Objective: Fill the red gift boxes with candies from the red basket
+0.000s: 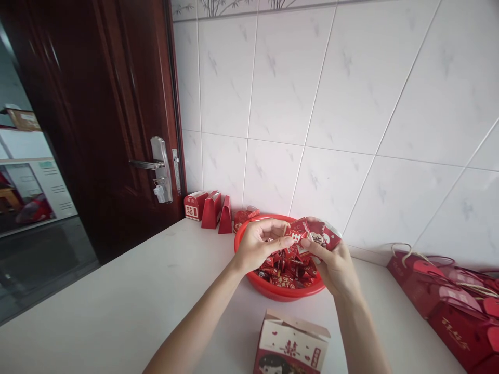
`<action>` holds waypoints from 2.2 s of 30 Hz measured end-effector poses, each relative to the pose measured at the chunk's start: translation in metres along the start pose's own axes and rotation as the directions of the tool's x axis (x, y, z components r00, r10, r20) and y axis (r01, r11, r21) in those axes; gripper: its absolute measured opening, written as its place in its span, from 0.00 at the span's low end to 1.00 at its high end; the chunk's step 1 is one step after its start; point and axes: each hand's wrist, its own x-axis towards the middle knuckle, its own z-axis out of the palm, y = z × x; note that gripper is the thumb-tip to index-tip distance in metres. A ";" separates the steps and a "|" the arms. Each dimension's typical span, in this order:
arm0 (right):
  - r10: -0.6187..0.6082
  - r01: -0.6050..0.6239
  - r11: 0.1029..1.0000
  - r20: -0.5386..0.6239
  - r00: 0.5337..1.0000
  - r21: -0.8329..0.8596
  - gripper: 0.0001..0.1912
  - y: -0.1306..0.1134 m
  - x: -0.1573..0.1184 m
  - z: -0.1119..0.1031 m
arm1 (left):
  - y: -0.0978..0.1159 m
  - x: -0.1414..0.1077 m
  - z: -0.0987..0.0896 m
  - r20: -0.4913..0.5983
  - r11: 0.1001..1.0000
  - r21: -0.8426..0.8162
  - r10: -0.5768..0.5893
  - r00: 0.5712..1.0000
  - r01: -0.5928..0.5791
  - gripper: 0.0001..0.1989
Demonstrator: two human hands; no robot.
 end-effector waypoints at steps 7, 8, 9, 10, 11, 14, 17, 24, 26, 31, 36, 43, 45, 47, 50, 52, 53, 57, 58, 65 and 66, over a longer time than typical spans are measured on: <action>-0.005 0.006 1.000 0.086 0.996 -0.013 0.29 -0.006 -0.004 -0.002 | 0.005 -0.003 -0.004 0.055 0.997 -0.074 -0.032 0.998 0.036 0.15; -0.003 0.005 1.000 0.095 0.995 -0.018 0.29 -0.007 -0.005 -0.003 | 0.005 -0.003 -0.005 0.075 0.996 -0.079 -0.034 0.997 0.040 0.15; -0.002 0.004 1.000 0.102 0.995 -0.024 0.28 -0.007 -0.006 -0.003 | 0.006 -0.003 -0.006 0.088 0.996 -0.080 -0.036 0.995 0.043 0.15; 0.002 0.002 0.999 0.109 0.994 -0.033 0.28 -0.007 -0.006 -0.004 | 0.006 -0.003 -0.006 0.098 0.996 -0.078 -0.036 0.995 0.044 0.15; 0.003 0.001 0.999 0.113 0.994 -0.040 0.28 -0.008 -0.006 -0.005 | 0.006 -0.003 -0.006 0.101 0.996 -0.075 -0.034 0.994 0.042 0.15; 0.005 0.001 0.998 0.115 0.993 -0.055 0.28 -0.009 -0.008 -0.006 | 0.007 -0.003 -0.006 0.092 0.999 -0.043 -0.010 0.996 0.014 0.15; 0.007 0.000 0.998 0.112 0.994 -0.060 0.29 -0.011 -0.008 -0.007 | 0.007 -0.004 -0.004 0.090 1.000 -0.002 0.021 0.996 -0.021 0.14; -0.003 0.013 0.997 0.134 0.991 -0.072 0.29 -0.015 -0.010 -0.008 | 0.014 -0.008 -0.002 0.071 0.997 0.005 0.077 0.995 -0.078 0.11; 0.006 0.003 0.998 0.135 0.991 -0.067 0.28 -0.015 -0.011 -0.007 | 0.016 -0.009 -0.003 0.072 0.998 0.003 0.067 0.995 -0.068 0.11; 0.013 -0.011 1.000 0.161 0.987 -0.010 0.31 -0.011 -0.011 -0.008 | 0.018 -0.009 -0.004 0.063 0.998 -0.004 0.055 0.996 -0.055 0.11; 0.014 -0.014 1.000 0.172 0.985 0.001 0.33 -0.010 -0.012 -0.008 | 0.017 -0.009 -0.003 0.043 0.998 -0.004 0.056 0.998 -0.056 0.10; 0.010 -0.013 1.000 0.160 0.987 0.017 0.31 -0.011 -0.014 -0.005 | 0.016 -0.011 -0.002 0.028 0.998 -0.042 0.045 0.999 -0.044 0.11; 0.016 -0.022 0.999 0.165 0.986 0.033 0.30 -0.011 -0.014 -0.006 | 0.016 -0.011 -0.002 0.038 0.997 -0.075 0.036 0.999 -0.033 0.12; 0.029 -0.038 0.998 0.174 0.984 0.047 0.30 -0.010 -0.014 -0.007 | 0.015 -0.011 -0.002 0.047 0.994 -0.112 0.022 0.999 -0.017 0.13; 0.051 -0.061 0.997 0.185 0.981 0.045 0.31 -0.010 -0.014 -0.008 | 0.013 -0.011 -0.001 0.051 0.990 -0.141 0.020 0.998 -0.013 0.14; 0.054 -0.063 0.997 0.178 0.983 0.043 0.31 -0.010 -0.014 -0.008 | 0.013 -0.011 -0.001 0.045 0.991 -0.135 0.029 0.999 -0.023 0.13; 0.052 -0.060 0.997 0.169 0.984 0.043 0.31 -0.010 -0.014 -0.008 | 0.013 -0.011 0.000 0.039 0.992 -0.127 0.033 0.999 -0.028 0.13; 0.046 -0.050 0.998 0.143 0.989 0.026 0.29 -0.008 -0.013 -0.007 | 0.013 -0.012 0.002 -0.005 0.995 -0.074 0.063 0.998 -0.063 0.13; 0.047 -0.050 0.999 0.144 0.988 0.018 0.28 -0.007 -0.013 -0.006 | 0.013 -0.012 0.002 -0.017 0.996 -0.057 0.069 0.998 -0.069 0.13; 0.035 -0.036 0.999 0.156 0.987 0.006 0.25 -0.005 -0.010 -0.004 | 0.004 -0.012 0.004 -0.081 0.997 0.033 0.070 0.994 -0.067 0.16; 0.028 -0.029 1.000 0.150 0.988 0.004 0.24 -0.005 -0.009 -0.004 | 0.003 -0.011 0.005 -0.081 0.997 0.040 0.072 0.994 -0.069 0.16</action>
